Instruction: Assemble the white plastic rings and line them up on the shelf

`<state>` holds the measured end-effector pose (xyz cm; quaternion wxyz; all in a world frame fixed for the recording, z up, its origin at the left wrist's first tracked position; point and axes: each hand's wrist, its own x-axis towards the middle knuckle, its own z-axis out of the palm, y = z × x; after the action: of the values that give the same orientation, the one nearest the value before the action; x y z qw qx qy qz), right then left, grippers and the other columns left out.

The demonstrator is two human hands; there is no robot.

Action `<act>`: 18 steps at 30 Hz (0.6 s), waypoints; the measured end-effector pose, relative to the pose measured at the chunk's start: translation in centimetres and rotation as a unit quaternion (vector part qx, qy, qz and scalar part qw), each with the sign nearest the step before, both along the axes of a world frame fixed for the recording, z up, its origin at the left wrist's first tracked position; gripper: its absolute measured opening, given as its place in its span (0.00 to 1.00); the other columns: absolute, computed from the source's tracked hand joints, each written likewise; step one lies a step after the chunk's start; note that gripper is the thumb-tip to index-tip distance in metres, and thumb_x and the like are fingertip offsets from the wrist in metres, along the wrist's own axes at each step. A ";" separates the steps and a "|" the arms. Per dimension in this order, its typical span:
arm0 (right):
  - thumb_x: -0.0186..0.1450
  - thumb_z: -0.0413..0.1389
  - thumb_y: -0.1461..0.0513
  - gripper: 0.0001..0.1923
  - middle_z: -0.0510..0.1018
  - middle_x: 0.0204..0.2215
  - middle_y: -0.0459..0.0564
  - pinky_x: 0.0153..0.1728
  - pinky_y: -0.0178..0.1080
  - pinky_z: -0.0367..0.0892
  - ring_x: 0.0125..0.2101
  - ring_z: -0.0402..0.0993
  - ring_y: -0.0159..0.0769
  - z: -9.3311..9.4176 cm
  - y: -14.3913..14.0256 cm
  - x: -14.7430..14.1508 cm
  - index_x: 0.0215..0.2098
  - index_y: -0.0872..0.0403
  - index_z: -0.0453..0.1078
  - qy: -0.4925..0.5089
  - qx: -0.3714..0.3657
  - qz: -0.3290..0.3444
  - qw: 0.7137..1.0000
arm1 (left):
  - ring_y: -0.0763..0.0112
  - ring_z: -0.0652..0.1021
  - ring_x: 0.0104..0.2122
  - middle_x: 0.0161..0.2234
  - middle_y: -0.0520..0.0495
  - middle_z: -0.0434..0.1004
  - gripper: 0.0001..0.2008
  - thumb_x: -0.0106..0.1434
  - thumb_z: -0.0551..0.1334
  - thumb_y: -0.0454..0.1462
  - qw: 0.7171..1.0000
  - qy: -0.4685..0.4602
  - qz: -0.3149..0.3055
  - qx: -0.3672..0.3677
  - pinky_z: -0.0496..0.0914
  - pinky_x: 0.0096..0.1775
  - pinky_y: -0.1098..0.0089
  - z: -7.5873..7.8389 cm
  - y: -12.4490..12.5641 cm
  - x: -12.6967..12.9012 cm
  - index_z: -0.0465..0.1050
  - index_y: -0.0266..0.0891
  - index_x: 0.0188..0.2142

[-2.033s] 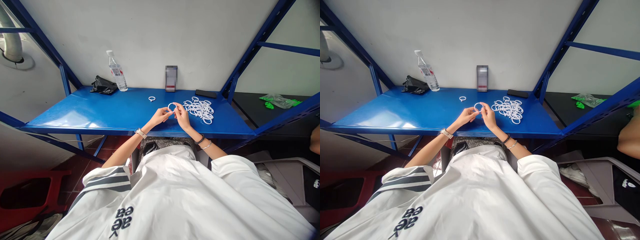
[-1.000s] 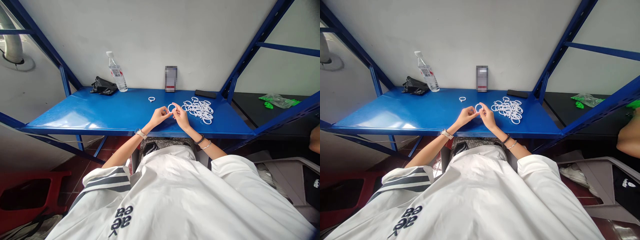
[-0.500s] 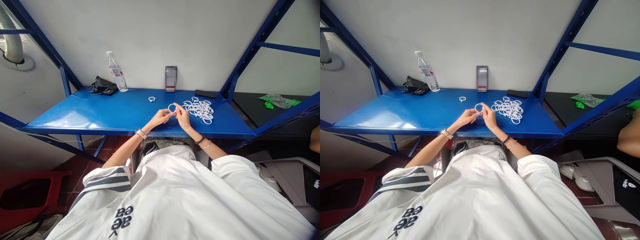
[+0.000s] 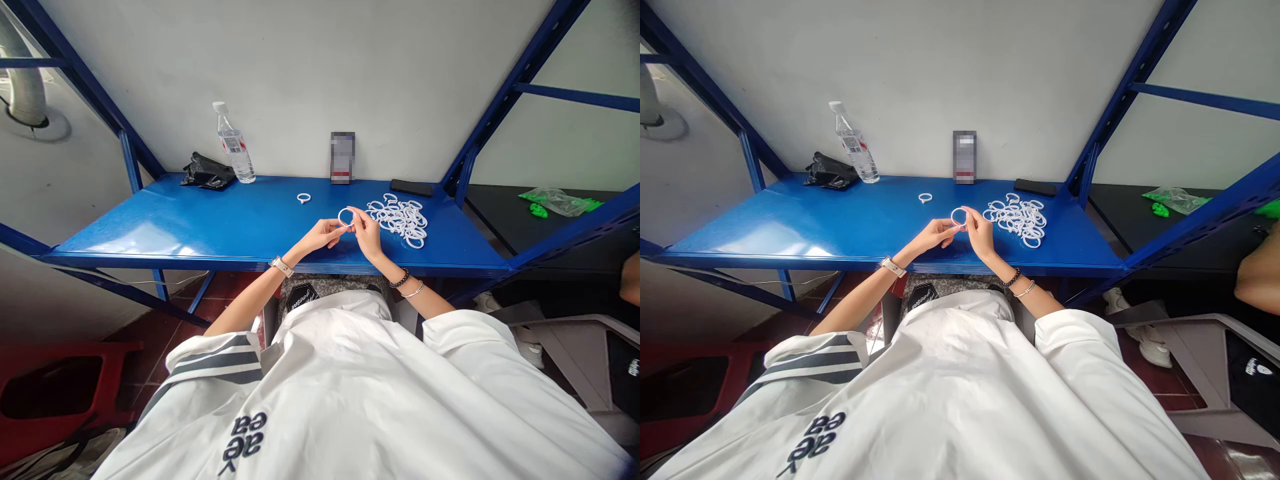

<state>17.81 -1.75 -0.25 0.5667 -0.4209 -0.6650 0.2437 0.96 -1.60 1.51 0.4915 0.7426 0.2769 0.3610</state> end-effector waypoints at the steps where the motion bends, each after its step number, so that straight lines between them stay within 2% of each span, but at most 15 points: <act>1: 0.71 0.46 0.44 0.27 0.77 0.27 0.49 0.31 0.40 0.71 0.25 0.74 0.36 0.0 0.0 0.0 0.50 0.54 0.75 0.002 0.003 0.001 1.000 | 0.80 0.63 0.16 0.15 0.56 0.64 0.30 0.61 0.61 0.59 1.000 -0.001 0.001 -0.002 0.56 0.23 0.75 0.0 0.0 0.0 0.72 0.32 0.40; 11: 0.70 0.47 0.45 0.25 0.71 0.23 0.44 0.23 0.36 0.63 0.20 0.65 0.32 0.2 -0.2 0.0 0.52 0.51 0.72 0.002 -0.014 0.025 1.000 | 0.80 0.62 0.16 0.15 0.57 0.63 0.28 0.59 0.63 0.60 0.999 -0.005 0.030 -0.009 0.55 0.22 0.76 -0.4 0.4 -0.1 0.70 0.34 0.36; 18: 0.70 0.46 0.43 0.27 0.73 0.28 0.47 0.26 0.37 0.66 0.24 0.69 0.34 0.1 -0.2 0.1 0.56 0.50 0.68 -0.007 -0.020 0.053 0.998 | 0.81 0.62 0.15 0.14 0.57 0.63 0.29 0.57 0.64 0.61 0.997 -0.013 0.074 -0.005 0.54 0.21 0.76 -0.2 0.2 0.1 0.68 0.35 0.33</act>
<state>17.88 -1.95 -0.12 0.5399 -0.3981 -0.6854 0.2835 1.03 -1.39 1.33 0.4712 0.7128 0.3260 0.4045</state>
